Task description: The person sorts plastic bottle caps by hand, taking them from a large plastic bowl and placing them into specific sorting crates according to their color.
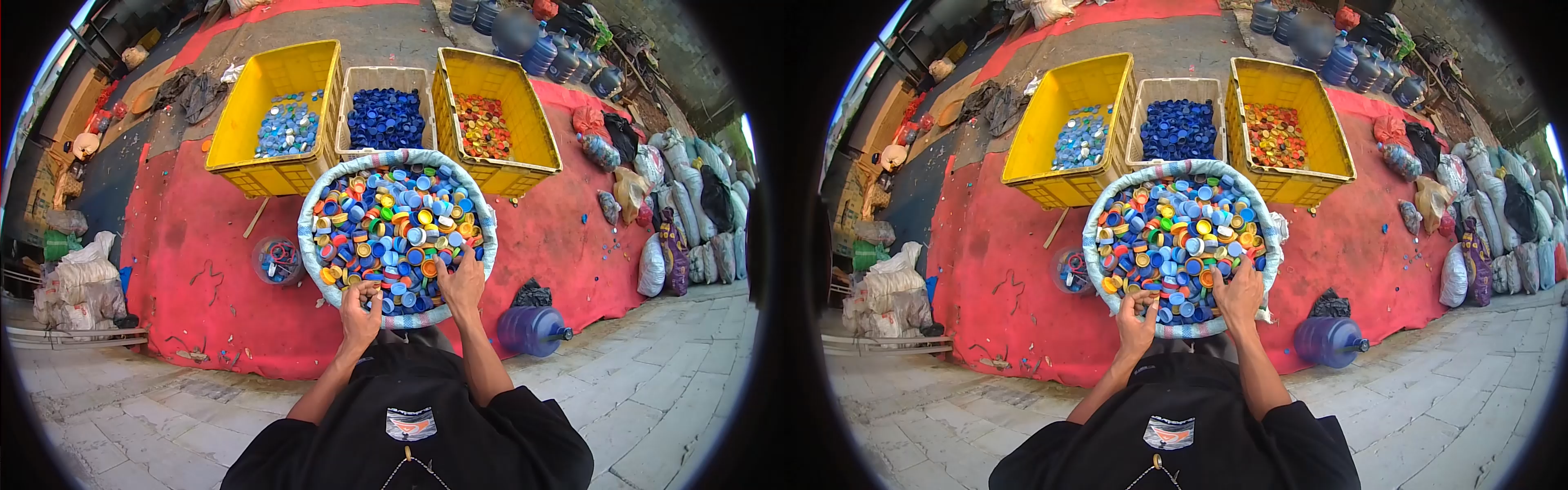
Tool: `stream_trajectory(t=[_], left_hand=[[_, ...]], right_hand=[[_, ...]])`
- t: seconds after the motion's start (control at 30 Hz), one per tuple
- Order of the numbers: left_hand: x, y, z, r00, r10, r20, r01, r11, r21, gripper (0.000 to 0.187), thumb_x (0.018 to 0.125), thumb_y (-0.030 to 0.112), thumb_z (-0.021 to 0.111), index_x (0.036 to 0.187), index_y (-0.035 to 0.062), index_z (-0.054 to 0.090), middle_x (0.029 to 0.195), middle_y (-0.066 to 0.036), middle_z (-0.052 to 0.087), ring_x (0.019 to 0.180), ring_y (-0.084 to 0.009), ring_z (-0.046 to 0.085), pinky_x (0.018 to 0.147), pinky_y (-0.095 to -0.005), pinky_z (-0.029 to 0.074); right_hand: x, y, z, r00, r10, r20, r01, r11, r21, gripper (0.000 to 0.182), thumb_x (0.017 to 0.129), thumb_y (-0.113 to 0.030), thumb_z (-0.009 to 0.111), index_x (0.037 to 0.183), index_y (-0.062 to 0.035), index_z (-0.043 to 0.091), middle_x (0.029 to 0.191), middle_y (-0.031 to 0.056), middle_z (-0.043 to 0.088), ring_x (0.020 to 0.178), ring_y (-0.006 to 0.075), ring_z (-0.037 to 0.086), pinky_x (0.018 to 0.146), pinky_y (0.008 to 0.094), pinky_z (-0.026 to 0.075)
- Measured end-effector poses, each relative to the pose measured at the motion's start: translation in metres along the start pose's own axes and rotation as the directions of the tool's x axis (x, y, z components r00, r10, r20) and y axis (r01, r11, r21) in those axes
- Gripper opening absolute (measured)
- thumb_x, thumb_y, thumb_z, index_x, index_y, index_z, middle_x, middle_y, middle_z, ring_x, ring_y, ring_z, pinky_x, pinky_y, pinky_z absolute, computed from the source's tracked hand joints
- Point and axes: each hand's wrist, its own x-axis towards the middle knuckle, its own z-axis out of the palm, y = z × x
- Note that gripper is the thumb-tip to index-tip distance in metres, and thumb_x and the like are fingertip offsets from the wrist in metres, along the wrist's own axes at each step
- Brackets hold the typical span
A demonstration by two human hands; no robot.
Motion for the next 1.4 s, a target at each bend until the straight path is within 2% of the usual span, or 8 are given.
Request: stream_trajectory(t=[0.4, 0.6, 0.7, 0.73, 0.83, 1.0, 1.23, 1.4], left_hand=[[0.029, -0.006, -0.008, 0.975, 0.207, 0.08, -0.218, 0.962, 0.165, 0.032, 0.076, 0.007, 0.072, 0.106, 0.003, 0.061, 0.088, -0.008, 0.064, 0.084, -0.0283, 0.056, 0.082, -0.041, 0.041], [0.034, 0.004, 0.006, 0.944, 0.301, 0.138, -0.326, 0.917, 0.23, 0.037, 0.074, 0.01, 0.074, 0.109, 0.0043, 0.061, 0.092, -0.006, 0.064, 0.09, -0.0266, 0.055, 0.082, -0.0405, 0.04], [0.039, 0.008, 0.015, 0.918, 0.347, 0.193, -0.391, 0.877, 0.281, 0.043, 0.074, 0.014, 0.075, 0.113, 0.0042, 0.06, 0.097, -0.006, 0.065, 0.093, -0.0262, 0.054, 0.082, -0.0404, 0.04], [0.041, 0.008, 0.018, 0.906, 0.364, 0.214, -0.416, 0.86, 0.297, 0.045, 0.074, 0.016, 0.076, 0.114, 0.0041, 0.06, 0.099, -0.006, 0.065, 0.094, -0.0262, 0.053, 0.082, -0.0404, 0.039], [0.048, 0.011, 0.026, 0.881, 0.373, 0.289, -0.459, 0.822, 0.337, 0.054, 0.073, 0.02, 0.077, 0.12, 0.0026, 0.058, 0.103, -0.008, 0.066, 0.095, -0.0259, 0.053, 0.082, -0.041, 0.038], [0.053, 0.015, 0.034, 0.876, 0.267, 0.402, -0.437, 0.793, 0.425, 0.059, 0.071, 0.021, 0.078, 0.122, -0.0004, 0.057, 0.107, -0.009, 0.067, 0.095, -0.0262, 0.053, 0.085, -0.0409, 0.037], [0.061, 0.011, 0.04, 0.855, 0.285, 0.434, -0.47, 0.78, 0.413, 0.049, 0.073, 0.018, 0.076, 0.116, 0.001, 0.06, 0.106, -0.011, 0.067, 0.092, -0.028, 0.054, 0.085, -0.0414, 0.037], [0.065, 0.007, 0.04, 0.819, 0.377, 0.434, -0.543, 0.754, 0.37, 0.041, 0.077, 0.021, 0.074, 0.111, 0.0036, 0.061, 0.094, -0.011, 0.065, 0.09, -0.0279, 0.054, 0.079, -0.0405, 0.038]], right_hand=[[0.01, -0.009, 0.008, 0.974, 0.212, 0.084, -0.218, 0.973, 0.074, 0.053, 0.074, -0.025, 0.075, 0.113, 0.0027, 0.051, 0.093, 0.0226, 0.065, 0.089, 0.04, 0.061, 0.079, 0.0476, 0.047], [0.011, -0.008, -0.014, 0.948, 0.215, 0.233, -0.288, 0.892, 0.349, 0.055, 0.078, -0.025, 0.073, 0.121, 0.0021, 0.05, 0.093, 0.0145, 0.065, 0.083, 0.0225, 0.063, 0.07, 0.0361, 0.05], [0.005, 0.003, -0.031, 0.902, 0.147, 0.405, -0.43, 0.37, 0.824, 0.052, 0.081, -0.022, 0.07, 0.125, 0.0001, 0.05, 0.094, 0.0084, 0.064, 0.08, 0.0151, 0.06, 0.07, 0.0282, 0.049], [0.002, 0.011, -0.034, 0.885, 0.054, 0.463, -0.466, 0.071, 0.882, 0.048, 0.083, -0.022, 0.064, 0.125, -0.0017, 0.051, 0.097, 0.0073, 0.062, 0.08, 0.0175, 0.059, 0.073, 0.0298, 0.049], [-0.013, 0.017, -0.041, 0.894, -0.03, 0.447, -0.424, -0.377, 0.823, 0.047, 0.084, -0.026, 0.058, 0.124, -0.002, 0.051, 0.101, 0.0099, 0.061, 0.084, 0.0199, 0.058, 0.077, 0.0336, 0.049], [-0.038, 0.043, -0.029, 0.861, 0.088, 0.501, -0.374, -0.556, 0.742, 0.044, 0.081, -0.028, 0.055, 0.114, 0.0004, 0.058, 0.106, 0.0141, 0.06, 0.093, 0.0251, 0.059, 0.083, 0.0378, 0.049], [-0.046, 0.035, -0.035, 0.839, 0.119, 0.531, -0.405, -0.514, 0.756, 0.04, 0.079, -0.012, 0.054, 0.116, 0.002, 0.057, 0.114, 0.0179, 0.059, 0.11, 0.0304, 0.058, 0.095, 0.0433, 0.049], [-0.039, 0.032, -0.031, 0.813, 0.123, 0.57, -0.525, -0.27, 0.807, 0.034, 0.08, 0.007, 0.056, 0.113, 0.0012, 0.056, 0.117, 0.0162, 0.058, 0.105, 0.0262, 0.061, 0.093, 0.0387, 0.052]])
